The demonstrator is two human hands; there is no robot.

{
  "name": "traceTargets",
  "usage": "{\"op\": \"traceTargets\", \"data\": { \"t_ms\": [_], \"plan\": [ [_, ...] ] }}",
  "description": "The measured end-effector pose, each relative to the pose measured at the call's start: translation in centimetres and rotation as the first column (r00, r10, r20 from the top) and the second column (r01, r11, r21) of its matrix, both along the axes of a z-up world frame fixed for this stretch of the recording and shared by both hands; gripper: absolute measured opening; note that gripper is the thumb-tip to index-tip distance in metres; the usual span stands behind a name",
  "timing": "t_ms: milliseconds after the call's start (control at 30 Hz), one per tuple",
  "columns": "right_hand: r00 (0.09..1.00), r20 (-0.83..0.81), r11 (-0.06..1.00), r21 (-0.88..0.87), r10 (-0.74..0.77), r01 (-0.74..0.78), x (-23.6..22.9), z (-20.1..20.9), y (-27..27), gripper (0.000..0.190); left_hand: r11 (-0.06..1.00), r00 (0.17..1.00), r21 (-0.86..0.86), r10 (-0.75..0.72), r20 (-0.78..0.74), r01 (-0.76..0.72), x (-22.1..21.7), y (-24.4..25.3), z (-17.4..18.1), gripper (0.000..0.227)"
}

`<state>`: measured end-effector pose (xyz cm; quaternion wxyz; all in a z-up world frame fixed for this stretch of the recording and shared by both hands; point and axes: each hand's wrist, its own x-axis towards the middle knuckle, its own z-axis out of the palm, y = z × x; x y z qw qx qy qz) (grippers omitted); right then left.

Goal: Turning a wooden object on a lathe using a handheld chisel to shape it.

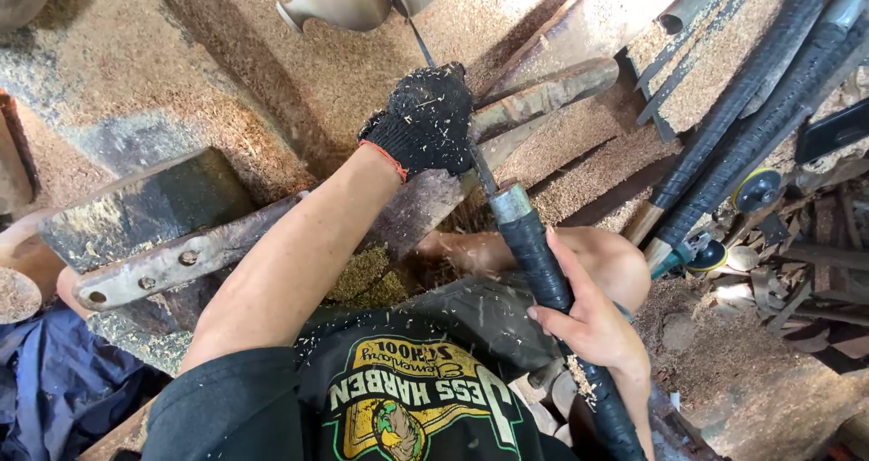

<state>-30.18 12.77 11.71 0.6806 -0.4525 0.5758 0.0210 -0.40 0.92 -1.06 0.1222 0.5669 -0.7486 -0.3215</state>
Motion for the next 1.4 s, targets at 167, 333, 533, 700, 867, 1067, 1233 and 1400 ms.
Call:
{"op": "traceTargets", "data": {
  "t_ms": [167, 333, 533, 700, 867, 1067, 1233, 1400],
  "plan": [
    [0.980, -0.170, 0.994, -0.015, 0.106, -0.110, 1.7, 1.2, 0.0, 0.107, 0.995, 0.997, 0.081, -0.067, 0.048, 0.063, 0.4, -0.6, 1.4, 0.033],
    [0.991, 0.054, 0.992, -0.030, -0.119, 0.120, 3.8, 0.9, 2.0, 0.104, 0.996, 0.995, 0.032, -0.086, -0.043, 0.087, 0.7, -0.9, 1.8, 0.040],
    [0.987, 0.072, 0.990, -0.002, -0.142, 0.143, 2.7, 0.0, 2.5, 0.106, 0.998, 0.997, 0.011, -0.069, -0.028, 0.069, 0.3, -0.7, 0.8, 0.037],
    [0.998, 0.018, 0.998, 0.025, -0.066, 0.066, 1.2, -0.1, 1.4, 0.107, 1.000, 0.999, -0.001, -0.029, -0.032, 0.029, 0.1, -0.4, 0.4, 0.041],
    [0.997, 0.069, 0.999, 0.012, -0.036, 0.035, 1.1, 0.3, -0.1, 0.103, 1.000, 1.000, -0.001, 0.019, -0.024, -0.019, -0.1, -0.5, 0.5, 0.046],
    [0.987, 0.163, 0.999, -0.045, 0.004, 0.004, -0.3, -0.8, -0.6, 0.102, 0.993, 0.999, 0.121, 0.004, 0.048, -0.010, -0.1, -0.5, 1.4, 0.048],
    [0.993, 0.112, 0.999, 0.038, -0.040, 0.036, -0.8, -1.1, -0.6, 0.104, 0.987, 0.995, 0.161, -0.025, 0.092, 0.010, -0.2, -0.7, 2.0, 0.046],
    [0.995, 0.083, 0.999, 0.001, -0.051, 0.051, 0.4, -0.4, 0.5, 0.103, 0.992, 0.996, 0.111, -0.060, 0.072, 0.052, 0.0, -0.6, 1.6, 0.044]
  ]
}}
